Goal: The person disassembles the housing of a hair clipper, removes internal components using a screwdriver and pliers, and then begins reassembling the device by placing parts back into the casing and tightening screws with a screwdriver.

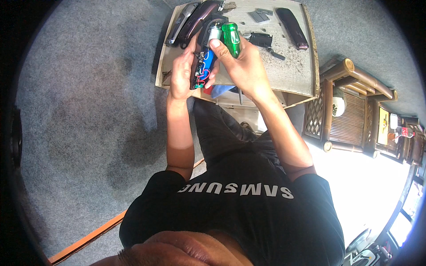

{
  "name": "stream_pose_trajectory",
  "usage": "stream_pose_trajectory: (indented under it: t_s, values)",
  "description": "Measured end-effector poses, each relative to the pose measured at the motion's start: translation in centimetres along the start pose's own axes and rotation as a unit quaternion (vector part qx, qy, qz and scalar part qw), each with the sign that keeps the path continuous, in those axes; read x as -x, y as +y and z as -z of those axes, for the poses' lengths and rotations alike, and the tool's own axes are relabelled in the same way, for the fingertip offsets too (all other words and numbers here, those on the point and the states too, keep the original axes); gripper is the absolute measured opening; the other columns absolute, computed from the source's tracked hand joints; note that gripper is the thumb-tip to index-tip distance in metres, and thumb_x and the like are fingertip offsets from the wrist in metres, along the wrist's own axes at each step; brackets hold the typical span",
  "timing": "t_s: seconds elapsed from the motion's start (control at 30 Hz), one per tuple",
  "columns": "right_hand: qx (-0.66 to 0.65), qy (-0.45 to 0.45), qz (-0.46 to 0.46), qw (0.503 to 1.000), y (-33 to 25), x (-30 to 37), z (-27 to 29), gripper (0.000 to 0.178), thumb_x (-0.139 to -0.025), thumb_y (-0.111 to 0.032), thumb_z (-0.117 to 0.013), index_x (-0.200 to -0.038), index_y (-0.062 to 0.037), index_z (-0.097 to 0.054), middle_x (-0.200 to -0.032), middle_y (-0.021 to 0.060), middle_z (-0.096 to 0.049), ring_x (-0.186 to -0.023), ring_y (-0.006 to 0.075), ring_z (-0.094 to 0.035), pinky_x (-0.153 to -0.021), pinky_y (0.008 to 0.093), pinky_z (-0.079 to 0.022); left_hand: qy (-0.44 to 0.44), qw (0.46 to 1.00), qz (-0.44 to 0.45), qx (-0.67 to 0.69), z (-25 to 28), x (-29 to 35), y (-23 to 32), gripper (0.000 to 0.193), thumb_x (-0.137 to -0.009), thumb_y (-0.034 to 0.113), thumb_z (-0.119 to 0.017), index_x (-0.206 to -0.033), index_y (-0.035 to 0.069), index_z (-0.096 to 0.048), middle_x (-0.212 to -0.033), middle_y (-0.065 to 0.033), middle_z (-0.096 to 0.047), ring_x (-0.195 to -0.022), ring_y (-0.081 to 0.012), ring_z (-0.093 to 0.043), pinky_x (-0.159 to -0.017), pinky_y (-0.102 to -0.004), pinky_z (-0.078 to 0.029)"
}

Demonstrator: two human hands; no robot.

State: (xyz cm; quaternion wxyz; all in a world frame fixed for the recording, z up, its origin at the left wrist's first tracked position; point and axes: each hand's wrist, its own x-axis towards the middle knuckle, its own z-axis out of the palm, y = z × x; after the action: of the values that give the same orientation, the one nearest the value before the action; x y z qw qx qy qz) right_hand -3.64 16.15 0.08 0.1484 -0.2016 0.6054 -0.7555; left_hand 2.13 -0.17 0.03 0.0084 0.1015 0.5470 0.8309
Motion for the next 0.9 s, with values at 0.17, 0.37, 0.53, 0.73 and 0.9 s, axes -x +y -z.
stream_pose_trajectory:
  t_s: [0.17, 0.37, 0.53, 0.73, 0.9]
  values:
    - [0.049, 0.017, 0.016, 0.999, 0.4, -0.1, 0.1, 0.034, -0.103, -0.033, -0.071, -0.107, 0.0013, -0.068, -0.083, 0.0024, -0.069, -0.081, 0.0053, -0.056, -0.073, 0.0266, -0.049, -0.007, 0.999, 0.017, -0.037, 0.5, -0.2, 0.1, 0.066, -0.103, 0.036, -0.032, -0.164, 0.014, -0.025, -0.081, -0.0123, -0.06, -0.061, -0.0138, -0.055, -0.054, -0.0304, -0.05]
    - [0.027, -0.003, -0.002, 1.0, -0.2, 0.0, 0.1, 0.034, -0.103, -0.033, -0.071, -0.107, 0.0009, -0.067, -0.08, 0.003, -0.07, -0.079, 0.0063, -0.06, -0.074, 0.0273, -0.05, -0.028, 0.999, 0.007, 0.014, 0.8, 0.0, -0.2, 0.07, -0.1, 0.037, -0.033, -0.165, 0.013, -0.025, -0.086, -0.0135, -0.061, -0.065, -0.0151, -0.057, -0.055, -0.0305, -0.051]
    - [0.025, 0.001, 0.011, 1.0, 0.0, 0.0, 0.1, 0.034, -0.104, -0.033, -0.07, -0.107, 0.0009, -0.067, -0.079, 0.0031, -0.07, -0.077, 0.007, -0.062, -0.074, 0.0274, -0.051, -0.037, 0.999, 0.008, 0.026, 1.1, 0.0, -0.3, 0.073, -0.098, 0.037, -0.035, -0.165, 0.013, -0.024, -0.091, -0.0143, -0.061, -0.066, -0.0153, -0.057, -0.055, -0.0307, -0.051]
    - [0.03, 0.007, 0.014, 0.999, 0.4, -0.2, 0.2, 0.034, -0.104, -0.032, -0.07, -0.107, 0.001, -0.067, -0.08, 0.0025, -0.07, -0.078, 0.0065, -0.061, -0.073, 0.0273, -0.05, -0.023, 1.0, 0.007, 0.0, 0.6, 0.0, -0.1, 0.07, -0.099, 0.034, -0.035, -0.163, 0.011, -0.026, -0.093, -0.0136, -0.061, -0.067, -0.0144, -0.058, -0.056, -0.0297, -0.051]
    - [-0.003, 0.004, 0.0, 1.0, -0.3, 0.1, 0.0, 0.033, -0.104, -0.032, -0.069, -0.107, 0.0009, -0.068, -0.078, 0.0014, -0.069, -0.075, 0.005, -0.059, -0.069, 0.0265, -0.049, -0.011, 1.0, -0.003, -0.021, 0.4, 0.0, -0.1, 0.064, -0.102, 0.033, -0.035, -0.161, 0.009, -0.029, -0.098, -0.0132, -0.06, -0.066, -0.0136, -0.058, -0.055, -0.0288, -0.051]
